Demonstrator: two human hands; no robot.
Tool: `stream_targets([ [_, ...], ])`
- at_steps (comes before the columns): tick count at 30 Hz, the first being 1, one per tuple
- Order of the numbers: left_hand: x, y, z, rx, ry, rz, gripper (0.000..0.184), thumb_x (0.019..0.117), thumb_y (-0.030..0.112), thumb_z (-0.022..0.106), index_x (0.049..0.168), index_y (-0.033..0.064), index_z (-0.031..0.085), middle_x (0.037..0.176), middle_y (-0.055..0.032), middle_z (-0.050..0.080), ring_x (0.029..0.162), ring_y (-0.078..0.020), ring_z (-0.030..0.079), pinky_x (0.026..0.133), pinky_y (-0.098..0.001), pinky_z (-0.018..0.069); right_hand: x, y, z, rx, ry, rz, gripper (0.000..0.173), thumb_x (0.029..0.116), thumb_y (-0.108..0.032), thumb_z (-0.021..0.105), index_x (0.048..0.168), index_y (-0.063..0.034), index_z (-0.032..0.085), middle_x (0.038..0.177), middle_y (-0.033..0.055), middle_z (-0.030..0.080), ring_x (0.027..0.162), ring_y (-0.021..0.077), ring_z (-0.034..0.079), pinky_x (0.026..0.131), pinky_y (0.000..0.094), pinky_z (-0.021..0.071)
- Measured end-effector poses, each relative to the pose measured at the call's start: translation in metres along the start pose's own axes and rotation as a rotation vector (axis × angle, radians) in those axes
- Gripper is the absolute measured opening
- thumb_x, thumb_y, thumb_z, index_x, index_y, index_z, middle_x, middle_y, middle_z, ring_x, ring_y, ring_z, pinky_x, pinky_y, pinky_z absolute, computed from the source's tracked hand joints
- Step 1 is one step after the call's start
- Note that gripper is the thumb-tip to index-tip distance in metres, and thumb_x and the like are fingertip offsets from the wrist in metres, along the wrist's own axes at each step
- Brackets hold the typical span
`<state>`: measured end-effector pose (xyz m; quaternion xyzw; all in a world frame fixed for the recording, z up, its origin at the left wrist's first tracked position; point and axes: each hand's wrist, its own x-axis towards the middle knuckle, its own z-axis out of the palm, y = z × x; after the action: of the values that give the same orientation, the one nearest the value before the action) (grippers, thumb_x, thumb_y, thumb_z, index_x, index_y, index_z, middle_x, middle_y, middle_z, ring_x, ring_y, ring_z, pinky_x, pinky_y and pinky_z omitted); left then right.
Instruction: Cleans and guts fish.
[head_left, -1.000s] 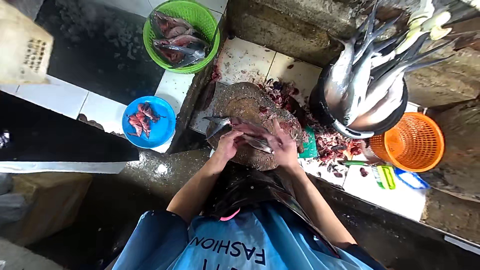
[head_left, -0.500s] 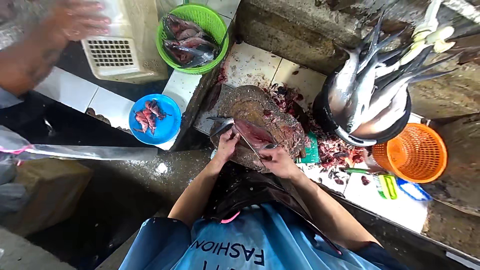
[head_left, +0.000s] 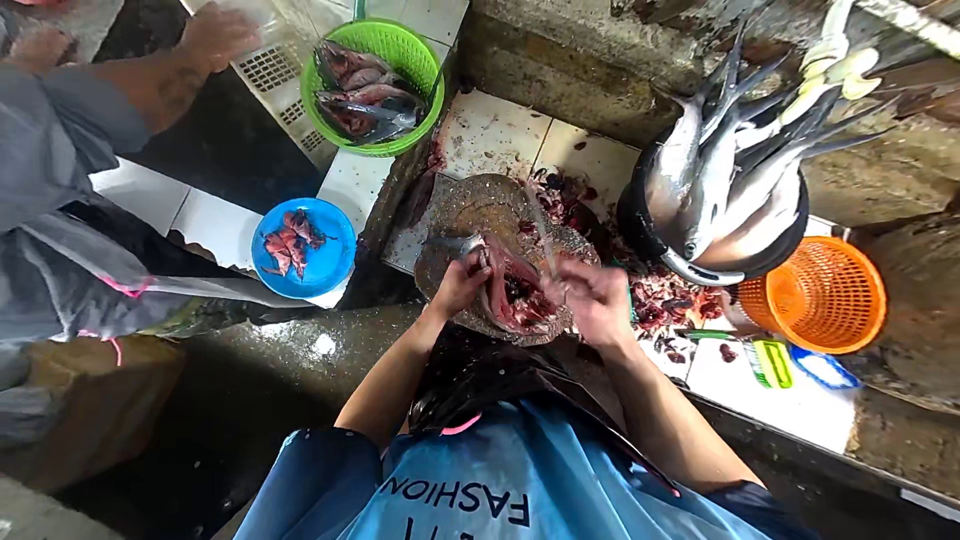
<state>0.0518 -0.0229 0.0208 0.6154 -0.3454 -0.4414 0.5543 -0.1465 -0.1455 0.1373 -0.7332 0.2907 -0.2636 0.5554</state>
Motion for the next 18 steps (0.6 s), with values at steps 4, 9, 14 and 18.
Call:
stream_targets([
  [4,-0.013,-0.013,0.011,-0.462,0.144,-0.254,0.035,0.1032,0.009,0.058,0.138,0.0057,0.058,0.126,-0.012,0.067,0.11,-0.0234,0.066,0.095,-0.0474,0.0567,0.022,0.077,-0.04,-0.392,0.137,0.431,0.031,0.0907,-0.035,0.07,0.105,-0.0081,0.074,0.088,0.012,0.071,0.075,0.025,0.067,0.068,0.052,0.0554],
  [9,-0.021,-0.006,0.004,-0.634,0.267,-0.395,0.03,0.1074,0.016,0.049,0.135,0.0061,0.055,0.12,-0.0085,0.067,0.106,-0.0183,0.066,0.096,-0.0413,0.0551,-0.029,0.075,-0.032,-0.267,-0.34,0.232,0.032,0.0875,-0.031,0.072,0.11,-0.0088,0.077,0.092,0.0034,0.074,0.08,0.0115,0.068,0.077,0.0387,0.0587],
  [14,-0.011,-0.026,0.003,-0.74,0.309,-0.392,0.023,0.1065,0.019,0.053,0.124,0.0075,0.062,0.11,-0.007,0.07,0.098,-0.0182,0.068,0.09,-0.0407,0.0577,-0.052,0.076,-0.013,-0.351,-0.498,0.162,0.041,0.0869,-0.038,0.07,0.116,-0.01,0.076,0.092,0.0045,0.073,0.079,0.0149,0.066,0.075,0.0433,0.0557],
  [18,-0.003,-0.021,0.007,-0.767,0.376,-0.385,0.014,0.1044,0.01,0.054,0.11,0.004,0.065,0.1,-0.0095,0.071,0.091,-0.021,0.07,0.086,-0.0426,0.0593,-0.044,0.084,0.001,-0.366,-0.48,0.202,0.045,0.0863,-0.046,0.072,0.113,-0.01,0.076,0.09,0.0037,0.072,0.077,0.0144,0.064,0.074,0.0426,0.055],
])
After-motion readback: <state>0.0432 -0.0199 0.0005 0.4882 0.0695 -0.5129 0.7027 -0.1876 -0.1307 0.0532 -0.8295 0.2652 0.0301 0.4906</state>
